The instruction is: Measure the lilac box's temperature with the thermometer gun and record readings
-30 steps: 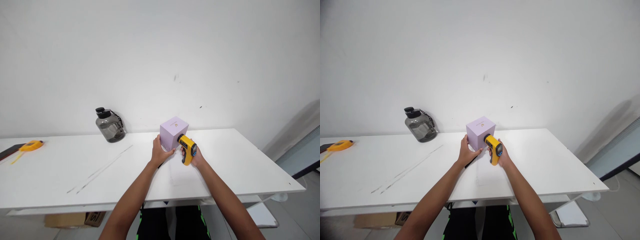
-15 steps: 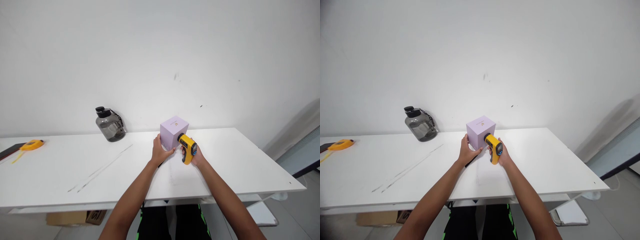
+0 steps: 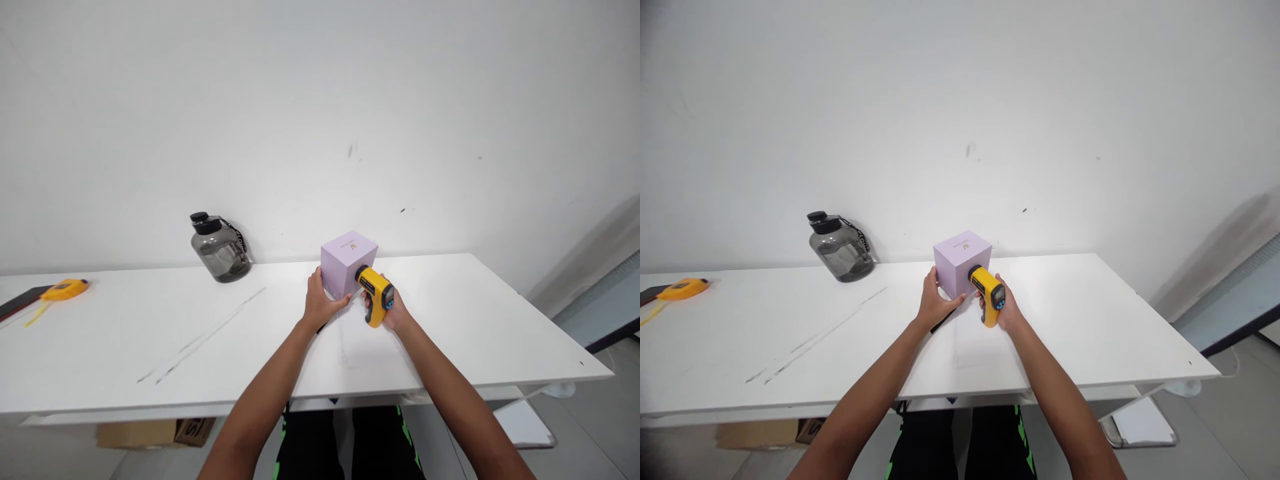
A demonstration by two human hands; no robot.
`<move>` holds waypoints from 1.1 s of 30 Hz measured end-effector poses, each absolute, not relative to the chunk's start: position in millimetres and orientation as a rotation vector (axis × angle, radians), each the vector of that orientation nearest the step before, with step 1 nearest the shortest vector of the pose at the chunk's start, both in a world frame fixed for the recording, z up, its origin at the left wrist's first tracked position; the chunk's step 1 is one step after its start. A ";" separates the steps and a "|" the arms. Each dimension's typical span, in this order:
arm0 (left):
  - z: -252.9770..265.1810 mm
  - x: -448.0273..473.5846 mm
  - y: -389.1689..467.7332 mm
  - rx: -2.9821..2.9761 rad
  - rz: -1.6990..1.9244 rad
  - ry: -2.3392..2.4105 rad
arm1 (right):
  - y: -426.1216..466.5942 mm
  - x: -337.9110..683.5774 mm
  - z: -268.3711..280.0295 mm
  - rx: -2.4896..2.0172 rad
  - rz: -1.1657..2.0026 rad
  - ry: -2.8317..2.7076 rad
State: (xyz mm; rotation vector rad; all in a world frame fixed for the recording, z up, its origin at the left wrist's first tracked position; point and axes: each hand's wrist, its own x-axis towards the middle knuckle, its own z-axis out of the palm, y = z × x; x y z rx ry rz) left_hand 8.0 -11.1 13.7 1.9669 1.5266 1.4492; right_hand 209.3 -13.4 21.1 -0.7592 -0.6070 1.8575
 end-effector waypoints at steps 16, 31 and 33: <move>6.1 20.0 -8.1 1.643 1.429 1.308 | -13.6 209.9 21.9 -0.740 1.870 -0.572; -2.6 -4.6 20.3 1.426 1.555 1.461 | -10.0 211.9 23.0 -0.799 1.762 -0.517; -4.7 -4.6 22.8 1.370 1.556 1.442 | -10.2 212.4 22.9 -0.787 1.754 -0.522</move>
